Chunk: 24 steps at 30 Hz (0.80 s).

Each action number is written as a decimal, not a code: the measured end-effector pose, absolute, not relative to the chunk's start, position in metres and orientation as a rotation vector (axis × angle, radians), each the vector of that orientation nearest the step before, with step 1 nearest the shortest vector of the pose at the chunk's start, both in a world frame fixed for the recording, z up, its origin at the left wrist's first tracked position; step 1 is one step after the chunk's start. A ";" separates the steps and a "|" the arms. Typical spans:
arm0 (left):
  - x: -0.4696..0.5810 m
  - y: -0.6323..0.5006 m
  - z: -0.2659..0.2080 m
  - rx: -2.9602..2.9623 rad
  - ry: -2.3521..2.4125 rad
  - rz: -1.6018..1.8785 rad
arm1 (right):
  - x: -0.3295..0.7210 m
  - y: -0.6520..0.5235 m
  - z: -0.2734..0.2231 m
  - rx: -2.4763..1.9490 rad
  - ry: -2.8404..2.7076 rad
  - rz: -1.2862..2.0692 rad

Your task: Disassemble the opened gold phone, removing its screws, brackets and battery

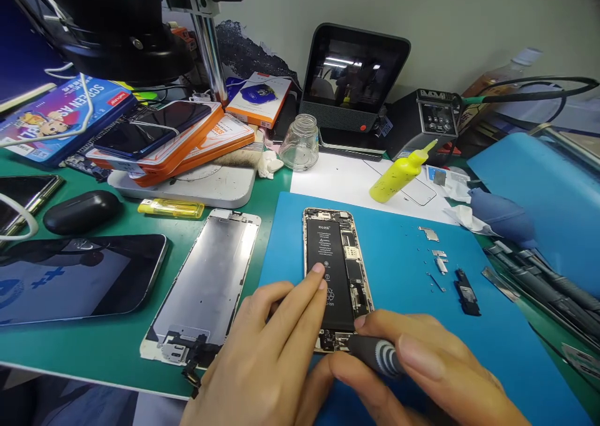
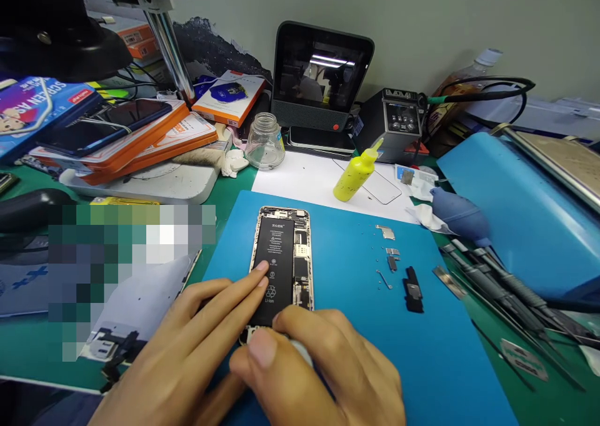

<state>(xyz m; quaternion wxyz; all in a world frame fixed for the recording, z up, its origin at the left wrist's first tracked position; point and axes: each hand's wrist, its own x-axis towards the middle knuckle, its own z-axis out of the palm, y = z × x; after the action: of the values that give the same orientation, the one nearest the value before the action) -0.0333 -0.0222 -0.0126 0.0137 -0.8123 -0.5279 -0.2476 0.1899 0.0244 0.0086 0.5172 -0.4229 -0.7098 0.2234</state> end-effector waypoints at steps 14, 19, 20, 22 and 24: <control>-0.031 -0.025 -0.012 -2.521 -1.738 -0.918 | 0.169 0.018 0.019 -0.917 -1.824 0.311; -0.035 -0.026 -0.013 -2.551 -1.792 -1.057 | 0.170 0.006 0.016 -0.975 -1.839 0.202; -0.035 -0.026 -0.013 -2.561 -1.787 -1.050 | 0.170 0.006 0.016 -0.963 -1.861 0.213; -0.035 -0.027 -0.012 -2.585 -1.779 -1.015 | 0.170 0.008 0.018 -0.960 -1.832 0.230; -0.035 -0.026 -0.011 -2.598 -1.773 -0.996 | 0.171 0.013 0.019 -0.978 -1.802 0.294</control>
<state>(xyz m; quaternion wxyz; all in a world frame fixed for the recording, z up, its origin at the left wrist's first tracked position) -0.0353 -0.0264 -0.0114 -0.0788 -0.7850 -0.5357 -0.3010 0.1708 0.0125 0.0189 0.5100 -0.4061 -0.7483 0.1223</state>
